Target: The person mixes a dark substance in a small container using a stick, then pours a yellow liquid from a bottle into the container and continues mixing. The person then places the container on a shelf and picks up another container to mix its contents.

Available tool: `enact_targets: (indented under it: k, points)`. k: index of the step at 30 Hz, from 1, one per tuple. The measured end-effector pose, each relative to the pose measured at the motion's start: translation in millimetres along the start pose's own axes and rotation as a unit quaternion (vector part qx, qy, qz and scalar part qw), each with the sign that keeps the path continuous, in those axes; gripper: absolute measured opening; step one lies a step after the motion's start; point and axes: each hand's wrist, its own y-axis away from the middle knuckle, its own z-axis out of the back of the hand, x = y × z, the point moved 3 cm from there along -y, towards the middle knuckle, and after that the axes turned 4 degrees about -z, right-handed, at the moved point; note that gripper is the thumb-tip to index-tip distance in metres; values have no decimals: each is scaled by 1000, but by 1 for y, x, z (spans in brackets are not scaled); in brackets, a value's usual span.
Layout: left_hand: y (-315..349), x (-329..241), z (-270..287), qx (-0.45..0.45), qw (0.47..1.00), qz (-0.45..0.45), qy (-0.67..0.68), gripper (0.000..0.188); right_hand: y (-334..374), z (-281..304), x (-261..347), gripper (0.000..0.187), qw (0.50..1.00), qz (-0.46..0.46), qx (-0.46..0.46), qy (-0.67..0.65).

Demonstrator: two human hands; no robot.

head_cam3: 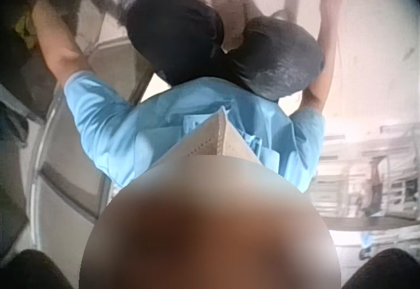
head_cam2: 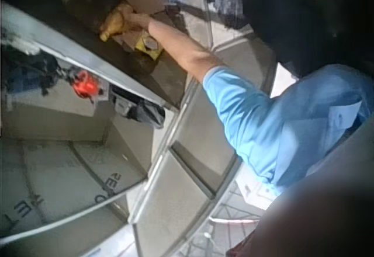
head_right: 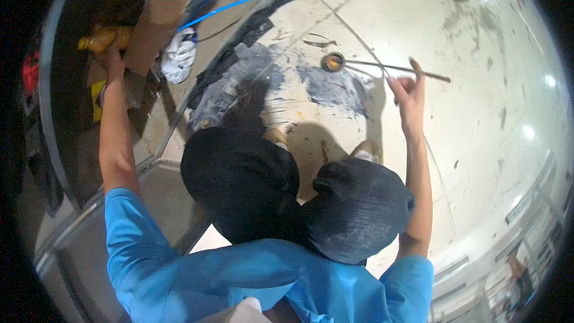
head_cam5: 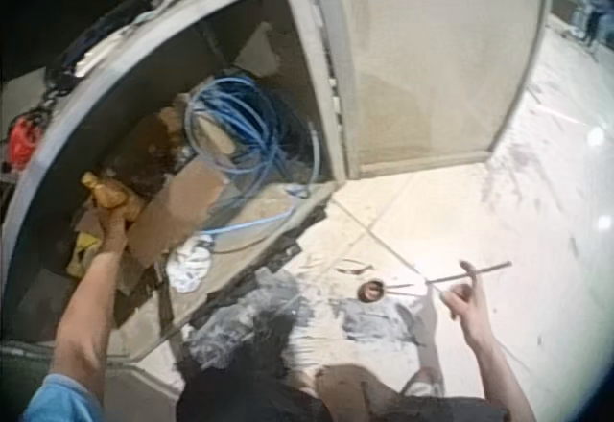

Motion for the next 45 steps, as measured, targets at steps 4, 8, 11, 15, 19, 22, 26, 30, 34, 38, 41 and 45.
enact_targets:
  k: [4,8,11,15,19,22,26,30,34,38,41,45]
  points:
    - [-16,40,-4,-24,993,105,-51,99,-28,-34,16,51,999,1,47,1]
    - [-41,88,2,12,964,233,-130,91,-30,-74,31,37,988,13,111,108]
    - [-60,109,8,55,946,265,-179,87,-29,-82,54,31,948,120,140,259]
    - [-28,86,-3,11,955,152,-253,76,-25,-82,74,27,911,204,150,326]
    - [91,10,-36,-126,952,20,-278,55,-21,-83,71,24,915,197,176,304]
    - [195,-44,-94,-59,993,-52,-86,41,-20,-84,73,22,895,260,130,339]
    - [336,-99,-185,359,933,28,-5,54,-22,-83,73,21,923,202,166,282]
    - [422,-139,-248,511,849,-132,-11,76,-21,-83,73,20,913,190,160,324]
    - [458,-139,-291,558,819,-108,-75,83,-18,-83,68,21,917,224,135,301]
    - [476,-134,-304,540,830,-106,-94,84,-19,-87,56,22,936,182,142,267]
    - [483,-132,-314,544,830,-100,-77,80,-22,-90,49,22,941,157,144,262]
    - [483,-132,-321,528,839,-119,-59,71,-29,-90,50,20,947,174,158,221]
